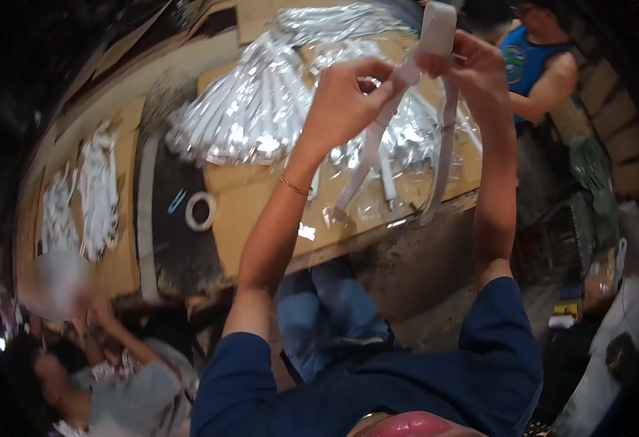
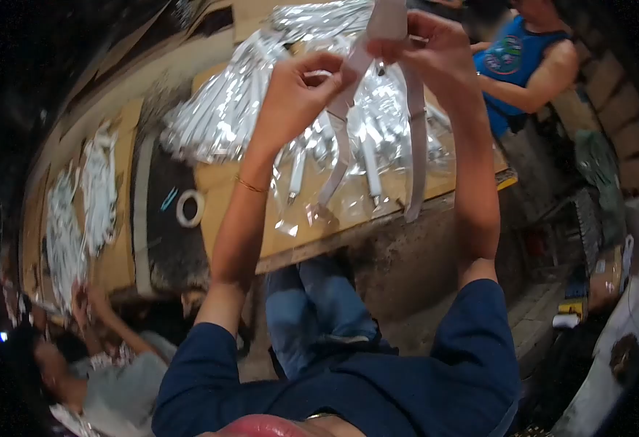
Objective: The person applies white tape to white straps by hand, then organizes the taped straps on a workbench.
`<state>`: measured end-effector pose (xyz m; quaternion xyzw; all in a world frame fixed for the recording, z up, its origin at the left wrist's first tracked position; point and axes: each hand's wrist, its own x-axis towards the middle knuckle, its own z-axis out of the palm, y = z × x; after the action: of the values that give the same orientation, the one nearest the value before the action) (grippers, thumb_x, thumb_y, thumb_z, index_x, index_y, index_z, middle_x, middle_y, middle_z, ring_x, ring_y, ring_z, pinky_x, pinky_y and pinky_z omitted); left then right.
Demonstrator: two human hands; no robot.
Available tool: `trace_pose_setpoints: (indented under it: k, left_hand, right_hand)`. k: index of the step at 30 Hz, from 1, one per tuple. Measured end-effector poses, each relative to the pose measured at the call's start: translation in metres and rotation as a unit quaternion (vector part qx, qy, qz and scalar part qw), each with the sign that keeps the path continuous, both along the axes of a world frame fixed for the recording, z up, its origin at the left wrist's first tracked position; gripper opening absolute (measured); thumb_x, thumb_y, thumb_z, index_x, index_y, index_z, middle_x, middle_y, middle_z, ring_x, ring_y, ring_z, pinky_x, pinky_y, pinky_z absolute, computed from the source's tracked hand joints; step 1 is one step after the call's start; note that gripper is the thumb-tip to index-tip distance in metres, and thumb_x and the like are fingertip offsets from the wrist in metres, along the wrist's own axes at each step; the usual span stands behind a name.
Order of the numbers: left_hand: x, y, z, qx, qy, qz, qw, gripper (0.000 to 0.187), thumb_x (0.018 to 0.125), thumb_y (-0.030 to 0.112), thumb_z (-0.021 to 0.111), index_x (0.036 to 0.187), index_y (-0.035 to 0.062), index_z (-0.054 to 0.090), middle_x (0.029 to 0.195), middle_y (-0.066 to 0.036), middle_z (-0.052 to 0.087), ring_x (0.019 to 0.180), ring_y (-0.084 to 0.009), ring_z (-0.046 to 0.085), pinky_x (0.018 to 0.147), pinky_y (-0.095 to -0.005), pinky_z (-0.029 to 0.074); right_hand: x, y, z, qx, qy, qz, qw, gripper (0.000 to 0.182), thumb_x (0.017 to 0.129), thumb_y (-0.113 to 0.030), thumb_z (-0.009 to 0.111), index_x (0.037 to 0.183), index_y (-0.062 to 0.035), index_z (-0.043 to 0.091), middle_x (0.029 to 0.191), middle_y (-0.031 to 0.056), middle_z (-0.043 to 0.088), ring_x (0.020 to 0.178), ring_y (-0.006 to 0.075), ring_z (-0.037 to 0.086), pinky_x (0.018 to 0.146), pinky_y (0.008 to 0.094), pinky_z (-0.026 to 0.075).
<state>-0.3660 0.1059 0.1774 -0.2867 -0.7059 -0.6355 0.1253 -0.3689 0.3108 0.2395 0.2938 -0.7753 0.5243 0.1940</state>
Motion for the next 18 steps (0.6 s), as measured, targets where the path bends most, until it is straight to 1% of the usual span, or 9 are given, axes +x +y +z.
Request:
trace_pose_setpoints:
  k: [3, 4, 5, 6, 9, 10, 13, 15, 18]
  left_hand:
    - [0.05, -0.037, 0.017, 0.057, -0.031, 0.028, 0.997, 0.027, 0.089, 0.017, 0.071, 0.108, -0.0016, 0.067, 0.089, -0.005, 0.071, 0.08, -0.0079, 0.064, 0.064, -0.0204, 0.046]
    - [0.064, -0.052, 0.011, 0.068, -0.053, -0.03, 0.996, 0.028, 0.088, 0.014, 0.069, 0.113, 0.0006, 0.064, 0.096, -0.009, 0.071, 0.085, -0.0114, 0.066, 0.072, -0.0237, 0.05]
    - [0.078, -0.066, -0.001, 0.064, -0.06, -0.017, 0.996, 0.028, 0.088, 0.014, 0.069, 0.113, 0.0006, 0.064, 0.096, -0.009, 0.071, 0.085, -0.0114, 0.066, 0.072, -0.0237, 0.05]
    - [0.092, -0.08, -0.02, 0.086, -0.111, -0.064, 0.988, 0.028, 0.088, 0.012, 0.069, 0.114, 0.0008, 0.063, 0.099, -0.009, 0.07, 0.089, -0.0118, 0.065, 0.076, -0.0252, 0.05]
    - [0.117, -0.104, -0.115, 0.056, -0.176, -0.114, 0.976, 0.032, 0.087, 0.005, 0.068, 0.118, 0.0015, 0.06, 0.105, -0.008, 0.069, 0.098, -0.0134, 0.062, 0.085, -0.0294, 0.049]
    - [0.132, -0.111, -0.141, 0.023, -0.206, -0.126, 0.97, 0.035, 0.087, 0.004, 0.068, 0.12, 0.0012, 0.058, 0.104, -0.008, 0.07, 0.097, -0.0139, 0.063, 0.084, -0.0296, 0.05]
    - [0.187, -0.115, -0.171, 0.001, -0.37, -0.089, 0.925, 0.041, 0.087, 0.003, 0.068, 0.125, -0.0008, 0.053, 0.099, -0.011, 0.07, 0.093, -0.0173, 0.067, 0.083, -0.031, 0.053]
    - [0.209, -0.112, -0.185, 0.13, -0.396, -0.092, 0.904, 0.041, 0.088, 0.003, 0.066, 0.125, -0.0028, 0.051, 0.096, -0.013, 0.07, 0.087, -0.0204, 0.069, 0.081, -0.0326, 0.055]
    - [0.228, -0.116, -0.203, 0.239, -0.464, -0.04, 0.852, 0.041, 0.091, 0.01, 0.066, 0.126, -0.0011, 0.047, 0.091, -0.016, 0.069, 0.075, -0.0249, 0.071, 0.069, -0.0346, 0.058]
  right_hand:
    - [-0.004, -0.019, -0.01, -0.064, -0.041, 0.063, 0.995, 0.025, 0.079, -0.009, 0.079, 0.1, 0.0022, 0.07, 0.085, 0.0031, 0.07, 0.072, 0.0084, 0.062, 0.064, 0.0221, 0.048]
    - [0.004, -0.033, -0.005, -0.076, -0.038, 0.089, 0.992, 0.033, 0.079, -0.011, 0.078, 0.107, 0.0032, 0.067, 0.084, 0.0062, 0.07, 0.073, 0.0134, 0.065, 0.065, 0.0255, 0.051]
    - [0.015, -0.047, 0.0, -0.09, -0.038, 0.115, 0.989, 0.04, 0.08, -0.013, 0.077, 0.114, 0.0042, 0.064, 0.084, 0.0093, 0.071, 0.074, 0.0184, 0.068, 0.065, 0.029, 0.055]
    - [0.024, -0.056, 0.003, -0.12, -0.072, 0.112, 0.984, 0.027, 0.079, -0.01, 0.078, 0.101, 0.0038, 0.07, 0.083, 0.0074, 0.07, 0.069, 0.0083, 0.065, 0.058, 0.0202, 0.051]
    - [0.011, -0.072, 0.005, -0.105, -0.117, 0.137, 0.978, 0.024, 0.079, -0.009, 0.077, 0.098, 0.0041, 0.07, 0.082, 0.0069, 0.07, 0.069, 0.0102, 0.064, 0.059, 0.0226, 0.05]
    - [0.013, -0.088, 0.008, -0.086, -0.086, 0.067, 0.99, 0.022, 0.079, -0.011, 0.076, 0.094, 0.0039, 0.071, 0.08, 0.0064, 0.069, 0.068, 0.0116, 0.063, 0.06, 0.0239, 0.049]
    - [-0.04, -0.11, -0.014, -0.024, -0.159, 0.125, 0.979, 0.027, 0.078, -0.015, 0.077, 0.096, 0.0036, 0.071, 0.079, 0.0064, 0.069, 0.069, 0.0132, 0.063, 0.064, 0.026, 0.049]
    - [-0.114, -0.13, -0.056, 0.045, -0.126, 0.16, 0.978, 0.032, 0.078, -0.019, 0.077, 0.099, 0.0035, 0.071, 0.082, 0.0055, 0.07, 0.075, 0.0124, 0.064, 0.067, 0.0277, 0.05]
    - [-0.171, -0.182, -0.11, 0.096, -0.184, 0.127, 0.97, 0.022, 0.077, -0.013, 0.08, 0.09, 0.0031, 0.072, 0.077, 0.0045, 0.069, 0.067, 0.0101, 0.063, 0.062, 0.0256, 0.049]
